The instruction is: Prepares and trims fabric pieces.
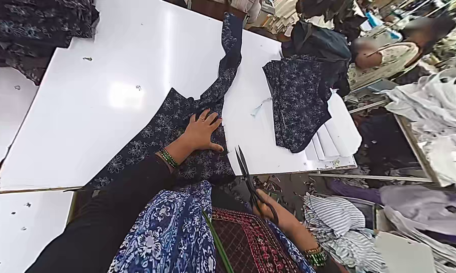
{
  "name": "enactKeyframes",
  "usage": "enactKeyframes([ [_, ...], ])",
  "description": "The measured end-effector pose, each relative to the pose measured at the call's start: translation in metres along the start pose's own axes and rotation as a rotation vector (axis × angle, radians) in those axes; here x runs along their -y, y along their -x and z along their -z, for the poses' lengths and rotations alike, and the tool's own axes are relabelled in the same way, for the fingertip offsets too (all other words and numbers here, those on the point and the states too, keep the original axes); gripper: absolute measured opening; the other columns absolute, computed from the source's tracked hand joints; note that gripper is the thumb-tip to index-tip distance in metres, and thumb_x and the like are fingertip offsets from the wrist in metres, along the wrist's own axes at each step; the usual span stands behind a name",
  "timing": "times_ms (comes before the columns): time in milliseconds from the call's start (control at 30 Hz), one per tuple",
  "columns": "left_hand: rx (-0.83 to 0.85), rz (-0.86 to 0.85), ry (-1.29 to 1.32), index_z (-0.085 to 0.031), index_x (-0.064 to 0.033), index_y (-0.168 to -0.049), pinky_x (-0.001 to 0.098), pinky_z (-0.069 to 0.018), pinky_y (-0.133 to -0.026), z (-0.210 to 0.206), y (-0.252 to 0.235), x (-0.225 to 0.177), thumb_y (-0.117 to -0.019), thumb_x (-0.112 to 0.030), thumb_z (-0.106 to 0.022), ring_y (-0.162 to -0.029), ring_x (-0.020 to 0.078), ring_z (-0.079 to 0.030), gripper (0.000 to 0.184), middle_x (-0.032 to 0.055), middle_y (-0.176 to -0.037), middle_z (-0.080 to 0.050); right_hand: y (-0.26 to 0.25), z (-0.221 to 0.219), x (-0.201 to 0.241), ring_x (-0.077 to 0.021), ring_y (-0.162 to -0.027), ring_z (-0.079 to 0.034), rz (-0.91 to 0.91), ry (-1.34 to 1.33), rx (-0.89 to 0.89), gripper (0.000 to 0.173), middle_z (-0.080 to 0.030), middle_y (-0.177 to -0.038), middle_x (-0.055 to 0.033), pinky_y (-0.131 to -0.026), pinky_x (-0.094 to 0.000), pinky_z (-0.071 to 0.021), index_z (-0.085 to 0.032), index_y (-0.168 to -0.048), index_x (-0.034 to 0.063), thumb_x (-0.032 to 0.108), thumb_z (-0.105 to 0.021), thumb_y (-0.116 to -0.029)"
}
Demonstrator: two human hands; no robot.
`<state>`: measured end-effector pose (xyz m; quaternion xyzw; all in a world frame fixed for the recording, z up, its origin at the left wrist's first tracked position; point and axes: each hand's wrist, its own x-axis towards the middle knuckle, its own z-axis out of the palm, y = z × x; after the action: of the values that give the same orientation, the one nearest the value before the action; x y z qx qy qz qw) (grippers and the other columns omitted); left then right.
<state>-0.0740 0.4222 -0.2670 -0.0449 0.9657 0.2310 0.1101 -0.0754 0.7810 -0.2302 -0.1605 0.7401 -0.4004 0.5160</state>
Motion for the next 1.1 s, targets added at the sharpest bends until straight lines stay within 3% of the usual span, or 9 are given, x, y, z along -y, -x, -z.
enactKeyframes([
  [100, -0.03, -0.046, 0.007, -0.024, -0.0216, -0.165, 0.0737, -0.0163, -0.116, -0.003, -0.004, 0.007, -0.0748, -0.08, -0.069, -0.159, 0.0383, -0.004, 0.116, 0.0066, -0.173, -0.013, 0.009, -0.003, 0.01, 0.0067, -0.074, -0.051, -0.034, 0.173, 0.098, 0.094, -0.052, -0.085, 0.0117, -0.07, -0.0156, -0.0456, -0.05, -0.113, 0.0111, 0.092, -0.06, -0.0658],
  [200, -0.025, -0.049, -0.001, -0.018, -0.0224, -0.166, 0.0733, -0.017, -0.116, -0.002, -0.007, 0.008, -0.0714, -0.08, -0.071, -0.159, 0.0395, -0.003, 0.123, 0.0079, -0.173, -0.009, 0.001, -0.016, 0.034, -0.0011, -0.076, -0.05, -0.14, 0.292, 0.053, 0.08, -0.051, -0.088, 0.0036, -0.07, -0.0235, -0.0446, -0.049, -0.115, 0.0042, 0.071, -0.067, -0.076],
  [300, 0.0, -0.035, -0.001, -0.016, -0.0207, -0.166, 0.0729, -0.0165, -0.116, 0.001, -0.007, 0.007, -0.0719, -0.079, -0.072, -0.158, 0.0403, -0.002, 0.124, 0.0097, -0.174, -0.007, -0.012, -0.03, 0.044, -0.0027, -0.071, -0.048, -0.149, 0.316, -0.038, 0.082, -0.049, -0.084, 0.0033, -0.067, -0.0244, -0.0436, -0.048, -0.113, 0.0033, 0.073, -0.07, -0.0759],
  [533, 0.026, -0.002, 0.006, -0.018, -0.0184, -0.166, 0.07, -0.0154, -0.118, 0.003, -0.008, 0.006, -0.073, -0.081, -0.069, -0.159, 0.0374, 0.002, 0.123, 0.0089, -0.174, -0.004, -0.017, -0.047, 0.041, -0.0003, -0.064, -0.043, -0.074, 0.331, -0.144, 0.062, -0.045, -0.073, 0.0054, -0.063, -0.0209, -0.0388, -0.05, -0.099, 0.001, 0.06, -0.066, -0.0892],
  [667, 0.031, 0.016, 0.026, -0.019, -0.0197, -0.166, 0.0699, -0.015, -0.118, 0.006, -0.007, 0.005, -0.0743, -0.08, -0.069, -0.159, 0.0376, 0.002, 0.12, 0.0086, -0.174, -0.003, -0.018, -0.047, 0.04, 0.0021, -0.061, -0.042, -0.054, 0.291, -0.17, 0.06, -0.045, -0.07, 0.0078, -0.06, -0.0185, -0.037, -0.05, -0.094, 0.0039, 0.061, -0.067, -0.0877],
  [800, 0.038, 0.03, 0.028, -0.017, -0.0197, -0.166, 0.0699, -0.015, -0.118, 0.006, -0.008, 0.005, -0.0755, -0.08, -0.068, -0.159, 0.0374, 0.003, 0.12, 0.008, -0.174, -0.001, -0.02, -0.034, 0.047, 0.0041, -0.065, -0.046, -0.092, 0.218, -0.049, 0.09, -0.048, -0.078, 0.0094, -0.062, -0.0167, -0.0421, -0.049, -0.105, 0.0087, 0.091, -0.06, -0.0691],
  [867, 0.034, 0.029, 0.028, -0.017, -0.019, -0.166, 0.07, -0.0151, -0.118, 0.006, -0.008, 0.005, -0.0755, -0.079, -0.069, -0.159, 0.0376, 0.002, 0.12, 0.0082, -0.174, -0.002, -0.026, -0.031, 0.053, 0.0024, -0.063, -0.048, -0.114, 0.212, -0.022, 0.099, -0.048, -0.076, 0.0095, -0.061, -0.0181, -0.0437, -0.048, -0.109, 0.0097, 0.096, -0.057, -0.0623],
  [1033, 0.011, 0.034, 0.065, -0.021, -0.0169, -0.165, 0.0708, -0.0151, -0.118, 0.005, -0.008, 0.005, -0.074, -0.077, -0.072, -0.159, 0.0382, 0.001, 0.121, 0.0091, -0.174, -0.004, -0.034, -0.043, 0.058, 0.0012, -0.049, -0.047, -0.062, 0.0, -0.098, 0.065, -0.047, -0.061, 0.0108, -0.051, -0.0162, -0.0435, -0.047, -0.099, 0.0127, 0.072, -0.067, -0.0825],
  [1100, 0.009, 0.035, 0.081, -0.021, -0.0154, -0.165, 0.0709, -0.0148, -0.118, 0.005, -0.007, 0.005, -0.0739, -0.077, -0.073, -0.159, 0.0389, 0.0, 0.121, 0.0105, -0.174, -0.004, -0.035, -0.042, 0.055, 0.0026, -0.05, -0.046, -0.043, 0.003, -0.087, 0.066, -0.047, -0.061, 0.0119, -0.053, -0.0154, -0.0427, -0.047, -0.098, 0.013, 0.074, -0.066, -0.0822],
])
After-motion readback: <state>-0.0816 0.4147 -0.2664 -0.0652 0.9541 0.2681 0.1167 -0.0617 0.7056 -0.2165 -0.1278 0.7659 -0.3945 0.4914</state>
